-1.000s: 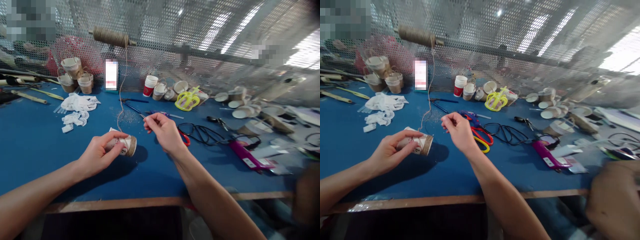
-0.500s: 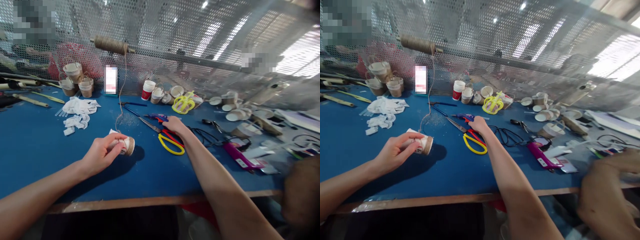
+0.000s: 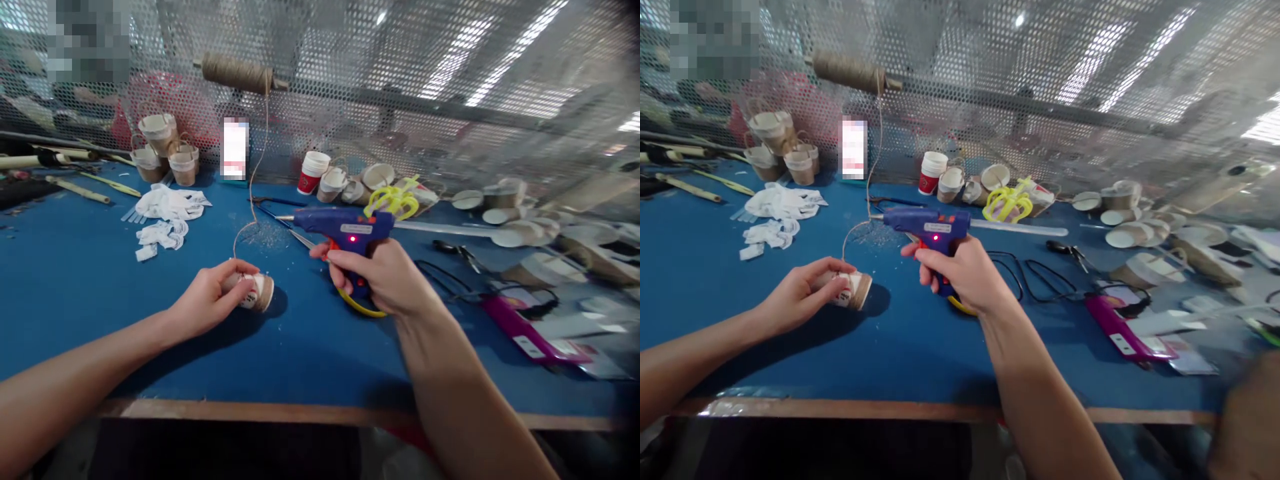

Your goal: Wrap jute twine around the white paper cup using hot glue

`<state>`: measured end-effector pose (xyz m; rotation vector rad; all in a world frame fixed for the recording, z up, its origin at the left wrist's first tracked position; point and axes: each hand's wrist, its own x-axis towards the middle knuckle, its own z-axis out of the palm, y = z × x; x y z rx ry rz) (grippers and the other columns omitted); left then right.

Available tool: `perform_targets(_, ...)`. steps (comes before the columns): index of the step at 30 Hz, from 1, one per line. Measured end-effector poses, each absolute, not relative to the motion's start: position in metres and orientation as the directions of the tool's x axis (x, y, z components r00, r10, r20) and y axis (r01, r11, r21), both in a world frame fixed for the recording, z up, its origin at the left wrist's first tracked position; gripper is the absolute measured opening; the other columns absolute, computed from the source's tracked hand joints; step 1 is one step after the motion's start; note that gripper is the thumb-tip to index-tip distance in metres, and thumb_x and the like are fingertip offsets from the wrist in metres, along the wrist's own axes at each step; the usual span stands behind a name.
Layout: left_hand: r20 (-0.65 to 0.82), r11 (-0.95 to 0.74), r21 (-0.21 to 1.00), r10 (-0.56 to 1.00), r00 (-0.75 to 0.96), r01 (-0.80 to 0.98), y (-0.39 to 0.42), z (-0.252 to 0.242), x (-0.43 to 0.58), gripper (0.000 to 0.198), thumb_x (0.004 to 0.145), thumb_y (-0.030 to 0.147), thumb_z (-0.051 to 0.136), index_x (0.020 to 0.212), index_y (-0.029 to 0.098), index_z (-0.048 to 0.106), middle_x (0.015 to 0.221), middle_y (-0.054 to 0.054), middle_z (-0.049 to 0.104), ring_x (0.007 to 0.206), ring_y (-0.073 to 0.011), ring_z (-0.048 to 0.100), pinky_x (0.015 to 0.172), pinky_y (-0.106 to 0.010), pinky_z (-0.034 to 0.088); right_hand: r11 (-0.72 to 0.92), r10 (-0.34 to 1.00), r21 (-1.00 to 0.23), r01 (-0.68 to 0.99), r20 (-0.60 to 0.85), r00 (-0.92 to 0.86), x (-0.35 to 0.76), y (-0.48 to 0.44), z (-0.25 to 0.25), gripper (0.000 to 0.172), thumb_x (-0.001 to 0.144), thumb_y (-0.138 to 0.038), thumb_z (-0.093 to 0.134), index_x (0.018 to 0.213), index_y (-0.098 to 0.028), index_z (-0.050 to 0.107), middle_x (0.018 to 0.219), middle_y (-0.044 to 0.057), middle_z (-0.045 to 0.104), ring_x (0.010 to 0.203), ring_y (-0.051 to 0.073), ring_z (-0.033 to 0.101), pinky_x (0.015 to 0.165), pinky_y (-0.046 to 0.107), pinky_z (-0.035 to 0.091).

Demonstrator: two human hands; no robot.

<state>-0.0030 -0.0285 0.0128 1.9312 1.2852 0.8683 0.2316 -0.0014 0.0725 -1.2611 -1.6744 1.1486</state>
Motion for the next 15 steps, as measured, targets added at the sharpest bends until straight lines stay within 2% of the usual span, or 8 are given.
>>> perform_targets(7,0.153,-0.274,0.828,0.950,0.273,0.489,-0.028,0.015,-0.002,0.029,0.083,0.033,0.047,0.099,0.013,0.060,0.061,0.001,0.058,0.050,-0.0087,0.046,0.047,-0.018,0.037,0.135,0.945,-0.791,0.597,-0.078,-0.317,0.232,-0.022,0.074,0.019,0.071,-0.034,0.061,0.063,-0.017,0.060,0.038,-0.005,0.049,0.032,0.008,0.044,0.034,0.020,0.038)
perform_targets(11,0.142,-0.263,0.841,0.950,0.278,0.473,-0.029,0.015,-0.001,0.029,0.083,0.033,0.047,0.100,0.013,0.059,0.069,-0.001,0.062,0.053,-0.0094,0.050,0.050,-0.020,0.041,0.266,0.925,-0.720,0.641,0.004,-0.379,0.232,-0.028,0.071,0.025,0.072,-0.030,0.058,0.049,-0.022,0.052,0.033,-0.006,0.045,0.030,0.009,0.043,0.030,0.021,0.034)
perform_targets(15,0.165,-0.289,0.826,0.945,0.283,0.485,-0.028,0.016,-0.002,0.027,0.084,0.031,0.046,0.099,0.014,0.060,0.073,-0.003,0.065,0.059,-0.0107,0.055,0.053,-0.020,0.042,0.392,0.903,-0.656,0.645,0.139,-0.406,0.232,-0.031,0.062,0.027,0.070,-0.028,0.059,0.047,-0.023,0.045,0.040,-0.005,0.046,0.037,0.010,0.041,0.037,0.024,0.035)
